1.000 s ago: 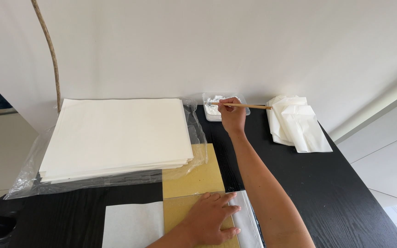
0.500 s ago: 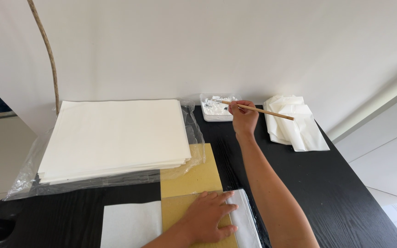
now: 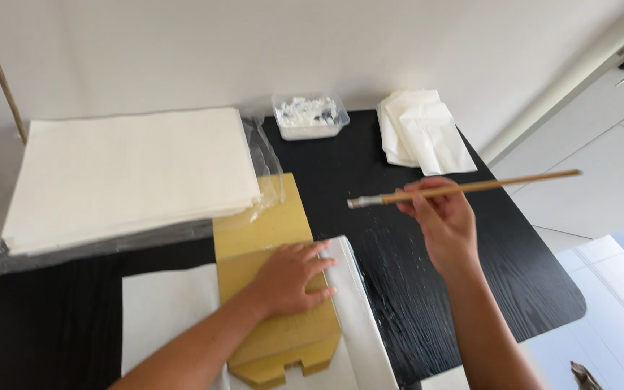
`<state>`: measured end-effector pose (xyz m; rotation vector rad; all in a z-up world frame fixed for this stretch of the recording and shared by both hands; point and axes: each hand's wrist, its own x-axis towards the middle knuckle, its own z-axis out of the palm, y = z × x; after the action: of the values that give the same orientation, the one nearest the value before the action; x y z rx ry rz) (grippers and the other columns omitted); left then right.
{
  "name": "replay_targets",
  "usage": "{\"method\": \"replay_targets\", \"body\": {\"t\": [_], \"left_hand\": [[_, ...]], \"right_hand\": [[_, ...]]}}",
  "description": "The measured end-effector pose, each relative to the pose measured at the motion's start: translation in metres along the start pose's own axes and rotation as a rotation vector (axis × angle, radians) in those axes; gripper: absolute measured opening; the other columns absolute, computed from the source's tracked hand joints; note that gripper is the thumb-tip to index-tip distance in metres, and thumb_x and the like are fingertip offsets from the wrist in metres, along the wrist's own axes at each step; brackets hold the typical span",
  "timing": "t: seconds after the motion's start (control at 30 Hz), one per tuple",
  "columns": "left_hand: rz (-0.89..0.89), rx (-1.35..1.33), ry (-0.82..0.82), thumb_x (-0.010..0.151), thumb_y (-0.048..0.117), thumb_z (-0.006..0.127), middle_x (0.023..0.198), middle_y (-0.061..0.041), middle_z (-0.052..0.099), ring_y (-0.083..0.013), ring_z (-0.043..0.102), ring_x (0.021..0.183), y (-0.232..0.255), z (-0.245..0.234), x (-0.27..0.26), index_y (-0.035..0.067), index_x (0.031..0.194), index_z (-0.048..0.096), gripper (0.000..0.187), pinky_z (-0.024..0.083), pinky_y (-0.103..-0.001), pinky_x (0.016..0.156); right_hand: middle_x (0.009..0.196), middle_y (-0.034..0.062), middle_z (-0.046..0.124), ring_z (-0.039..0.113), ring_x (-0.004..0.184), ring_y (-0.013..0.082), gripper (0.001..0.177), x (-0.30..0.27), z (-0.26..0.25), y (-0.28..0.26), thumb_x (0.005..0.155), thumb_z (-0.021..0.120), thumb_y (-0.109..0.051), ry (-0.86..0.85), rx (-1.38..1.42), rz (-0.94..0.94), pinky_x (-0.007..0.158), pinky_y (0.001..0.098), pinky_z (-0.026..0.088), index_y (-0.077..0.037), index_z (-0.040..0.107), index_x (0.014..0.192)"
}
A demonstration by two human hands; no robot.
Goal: Folding paper around a template and applying glue with a brush to assemble a paper bag.
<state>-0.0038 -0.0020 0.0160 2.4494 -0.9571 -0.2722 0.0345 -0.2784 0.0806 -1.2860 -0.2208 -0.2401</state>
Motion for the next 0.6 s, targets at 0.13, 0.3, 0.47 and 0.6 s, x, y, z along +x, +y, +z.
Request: {"method": "replay_targets", "body": {"t": [0.13, 0.3, 0.47, 0.6], "left_hand": [[0.027, 0.038, 0.08, 0.094, 0.056, 0.052, 0.157, -0.015, 0.046, -0.0367, 0.049, 0.137, -0.004, 0.009, 0.0, 0.015, 0.141, 0.061, 0.063, 0.035, -0.055, 0.11], [0.02, 0.055, 0.072, 0.094, 0.06, 0.048, 0.162, -0.009, 0.039, -0.0321, 0.041, 0.143, -0.01, 0.017, 0.005, 0.018, 0.144, 0.058, 0.066, 0.03, -0.054, 0.112], [-0.005, 0.082, 0.076, 0.093, 0.061, 0.049, 0.162, -0.006, 0.04, -0.0302, 0.042, 0.143, -0.009, 0.018, 0.005, 0.022, 0.144, 0.058, 0.065, 0.032, -0.054, 0.111], [-0.003, 0.08, 0.083, 0.093, 0.061, 0.05, 0.162, -0.007, 0.04, -0.0305, 0.043, 0.142, -0.008, 0.019, 0.004, 0.021, 0.144, 0.059, 0.065, 0.032, -0.053, 0.112]], "right_hand": [[0.108, 0.018, 0.072, 0.075, 0.1, 0.0262, 0.023, -0.082, -0.015, -0.03, 0.101, 0.054, -0.005, -0.148, -0.582, -0.084, 0.089, 0.035, 0.064, 0.003, 0.057, 0.122], [0.114, 0.0064, 0.073, 0.076, 0.103, 0.0182, 0.026, -0.14, -0.026, -0.038, 0.104, 0.049, -0.017, -0.29, -0.829, -0.041, 0.083, 0.0261, 0.059, -0.006, 0.067, 0.118], [0.12, 0.0131, 0.07, 0.073, 0.119, 0.0284, 0.02, -0.166, -0.027, -0.025, 0.105, 0.046, -0.009, -0.288, -0.708, -0.154, 0.101, 0.0354, 0.062, -0.005, 0.061, 0.117], [0.123, 0.0137, 0.07, 0.075, 0.117, 0.0294, 0.016, -0.167, -0.02, -0.012, 0.106, 0.044, -0.008, -0.324, -0.726, -0.214, 0.102, 0.0393, 0.062, -0.007, 0.058, 0.116]]}}
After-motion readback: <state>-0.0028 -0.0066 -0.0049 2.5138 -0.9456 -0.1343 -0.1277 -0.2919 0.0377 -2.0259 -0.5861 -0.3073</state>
